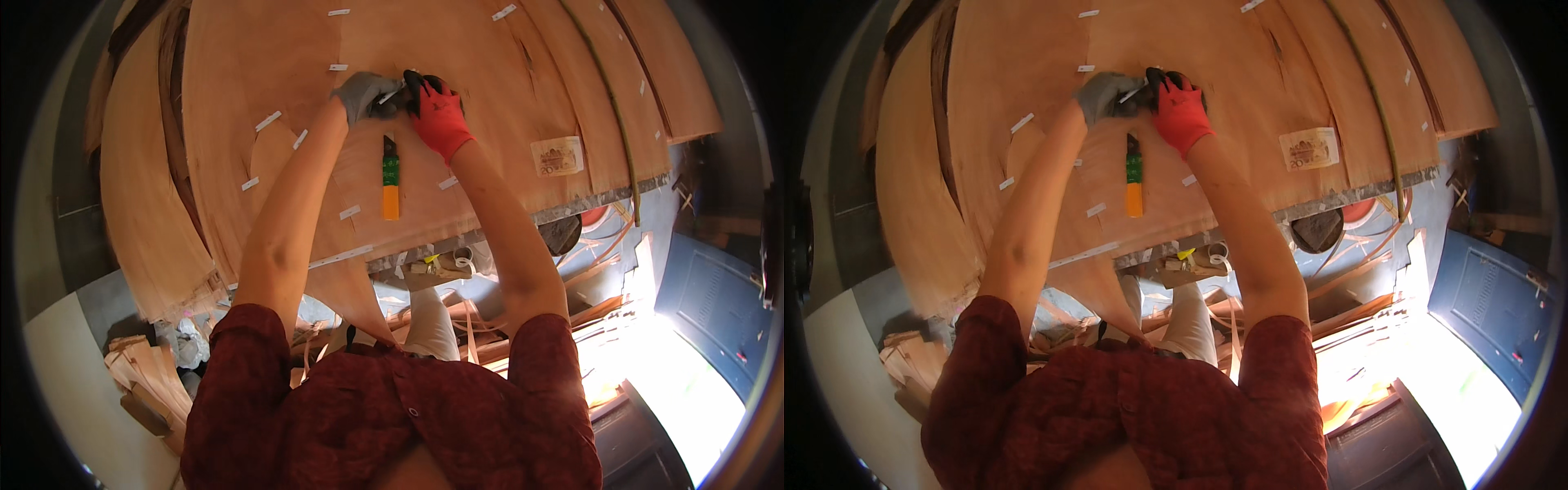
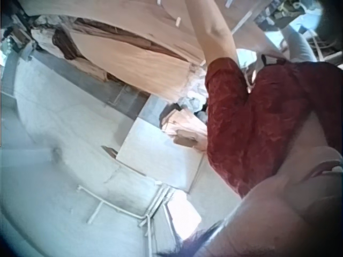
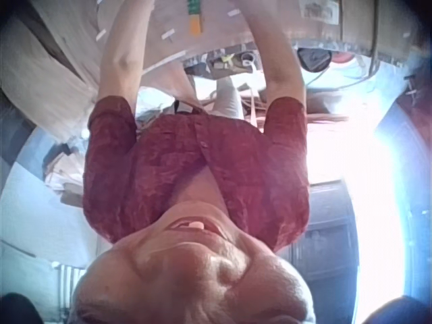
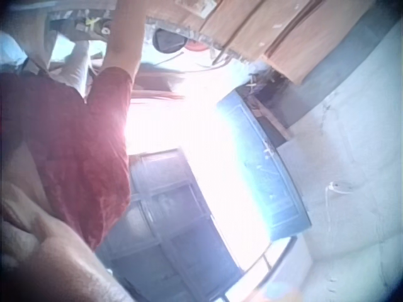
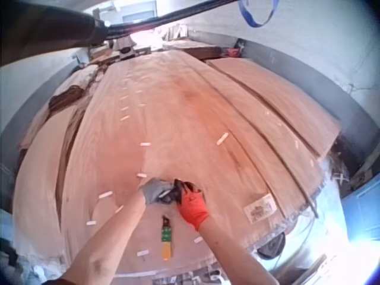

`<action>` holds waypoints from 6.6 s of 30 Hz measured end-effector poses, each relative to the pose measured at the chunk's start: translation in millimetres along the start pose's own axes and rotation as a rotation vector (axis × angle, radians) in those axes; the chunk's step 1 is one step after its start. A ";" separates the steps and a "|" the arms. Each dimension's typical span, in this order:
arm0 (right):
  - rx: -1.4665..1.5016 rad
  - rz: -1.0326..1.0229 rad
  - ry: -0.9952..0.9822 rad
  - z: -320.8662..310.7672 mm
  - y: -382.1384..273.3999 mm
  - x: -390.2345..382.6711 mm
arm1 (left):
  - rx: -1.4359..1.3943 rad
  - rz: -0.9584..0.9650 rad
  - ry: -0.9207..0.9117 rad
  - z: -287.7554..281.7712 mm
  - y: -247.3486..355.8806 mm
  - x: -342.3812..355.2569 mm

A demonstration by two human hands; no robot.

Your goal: The person measures a large sheet of wood veneer, marks it with a pen, and cuts it using a utility knife while working at a large table.

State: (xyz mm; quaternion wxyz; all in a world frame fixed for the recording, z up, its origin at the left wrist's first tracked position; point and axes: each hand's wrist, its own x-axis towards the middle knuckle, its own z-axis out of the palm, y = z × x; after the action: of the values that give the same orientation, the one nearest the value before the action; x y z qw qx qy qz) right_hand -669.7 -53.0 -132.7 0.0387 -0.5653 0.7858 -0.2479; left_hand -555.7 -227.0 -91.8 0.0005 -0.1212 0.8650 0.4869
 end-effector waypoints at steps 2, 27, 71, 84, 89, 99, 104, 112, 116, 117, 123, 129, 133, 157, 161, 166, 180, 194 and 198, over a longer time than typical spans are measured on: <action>0.036 -0.025 0.011 -5.1 -1.3 -5.9 | -0.867 -0.639 0.105 16.3 6.7 -15.7; 0.236 0.177 0.289 -61.8 57.6 -56.6 | -0.594 -0.460 0.088 82.4 89.7 49.6; 0.996 0.631 0.671 -162.9 83.1 -183.4 | -0.707 -0.659 0.625 63.2 120.9 -381.9; 1.914 0.542 0.219 -166.6 -48.3 -248.2 | -0.965 -0.455 0.253 65.4 101.8 -370.2; 1.489 0.856 0.278 -153.4 -98.5 -310.4 | -1.014 -0.469 0.149 84.0 92.2 -373.5; 1.290 1.155 0.571 -135.2 -81.1 -451.8 | -0.906 -0.460 -0.059 143.9 113.6 -358.6; 1.295 1.211 0.649 -157.4 3.8 -508.9 | -0.802 -0.521 -0.109 204.8 161.2 -300.2; 1.466 1.217 0.579 -163.2 176.5 -552.4 | -0.855 -0.816 -0.211 375.3 197.3 -169.8; 1.485 1.290 0.477 -167.5 216.8 -561.6 | -0.769 -0.913 -0.096 454.0 201.0 -106.0; 1.481 1.309 0.451 -168.2 220.7 -564.3 | -0.834 -0.944 -0.066 468.9 194.5 -91.4; 1.572 1.324 0.381 -161.8 238.7 -581.0 | -0.738 -0.797 0.247 530.3 157.5 -58.2; 1.469 1.398 0.387 -142.7 238.6 -581.9 | -0.613 -0.803 0.188 550.9 197.3 -29.2; 1.424 1.327 0.457 -123.4 239.5 -575.3 | -0.395 -0.692 0.138 568.2 202.1 -30.0; 1.345 1.301 0.570 -136.9 310.9 -558.1 | 0.638 -0.039 0.210 502.5 155.7 84.4; 1.328 1.320 0.570 -152.2 319.3 -567.9 | 0.674 -0.021 0.116 500.1 172.1 70.6; 1.378 1.272 0.678 -191.1 338.9 -585.1 | 0.633 0.118 0.073 491.8 208.3 54.3; 1.295 1.052 0.574 -401.8 433.3 -554.8 | -0.492 -0.109 -0.272 623.6 387.0 189.8; 0.843 0.816 0.063 -547.5 634.7 -487.6 | -0.778 -0.417 -0.408 666.7 555.8 410.1; 0.860 0.853 0.054 -540.2 670.6 -476.1 | -0.838 -0.517 -0.373 669.4 554.7 456.8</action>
State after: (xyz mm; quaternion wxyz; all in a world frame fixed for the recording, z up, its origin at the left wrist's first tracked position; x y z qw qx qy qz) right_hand -1266.6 725.5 -55.7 0.3395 -0.1276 0.7732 -0.5202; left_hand -1194.1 516.7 -31.0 0.2262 -0.2317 0.5234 0.7882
